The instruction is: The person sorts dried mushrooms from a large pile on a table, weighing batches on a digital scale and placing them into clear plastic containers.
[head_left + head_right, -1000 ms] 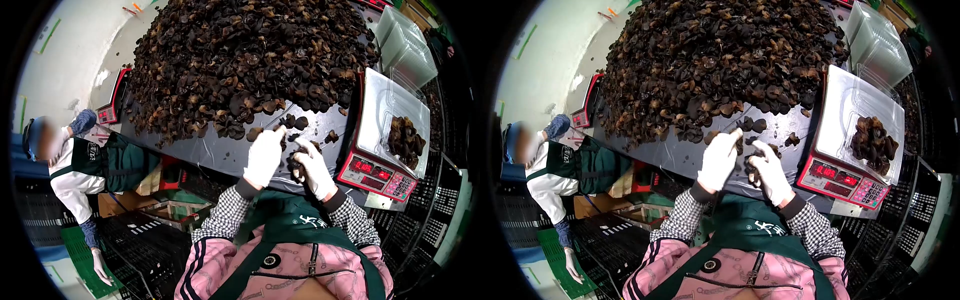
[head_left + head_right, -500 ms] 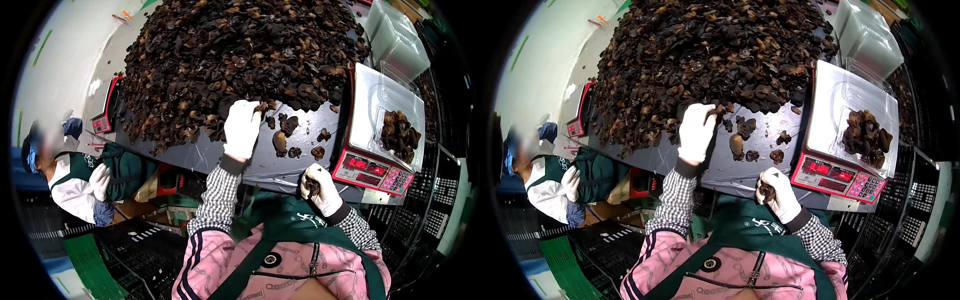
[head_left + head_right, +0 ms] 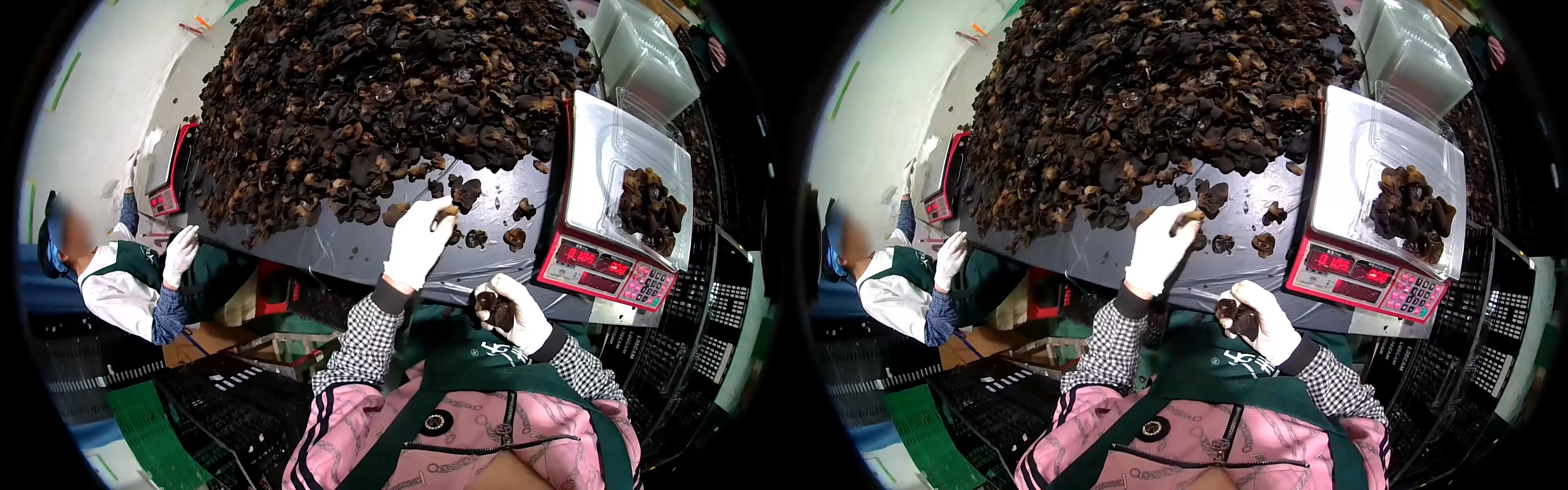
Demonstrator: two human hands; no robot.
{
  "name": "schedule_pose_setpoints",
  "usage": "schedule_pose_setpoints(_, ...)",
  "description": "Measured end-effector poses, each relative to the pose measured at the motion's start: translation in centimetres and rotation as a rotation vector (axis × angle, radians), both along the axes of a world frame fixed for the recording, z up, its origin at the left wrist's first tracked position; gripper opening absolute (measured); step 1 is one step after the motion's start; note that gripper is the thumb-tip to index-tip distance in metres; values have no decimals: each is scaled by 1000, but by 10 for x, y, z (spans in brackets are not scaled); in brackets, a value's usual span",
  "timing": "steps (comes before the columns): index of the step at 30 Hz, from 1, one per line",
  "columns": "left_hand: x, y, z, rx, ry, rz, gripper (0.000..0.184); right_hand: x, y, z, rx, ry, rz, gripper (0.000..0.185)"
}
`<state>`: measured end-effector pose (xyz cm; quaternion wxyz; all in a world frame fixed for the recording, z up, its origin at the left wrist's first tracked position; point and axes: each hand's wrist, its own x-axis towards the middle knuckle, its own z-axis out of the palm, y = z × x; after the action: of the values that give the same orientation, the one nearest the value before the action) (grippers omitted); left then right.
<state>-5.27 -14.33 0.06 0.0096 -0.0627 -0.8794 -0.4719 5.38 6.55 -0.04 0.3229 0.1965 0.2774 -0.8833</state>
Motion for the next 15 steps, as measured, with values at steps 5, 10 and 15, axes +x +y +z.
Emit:
schedule_pose_setpoints(5, 13, -5, 31, 157, 74, 82, 28, 4, 5, 1, 93, 60, -32, 27)
schedule_pose_setpoints(10, 68, 21, 53, 64, 160, -346, 31, 2, 2, -8, -168, 32, 16, 50)
schedule_pose_setpoints(15, 74, 21, 71, 103, -8, -348, 26, 6, 2, -17, -156, -55, -10, 37)
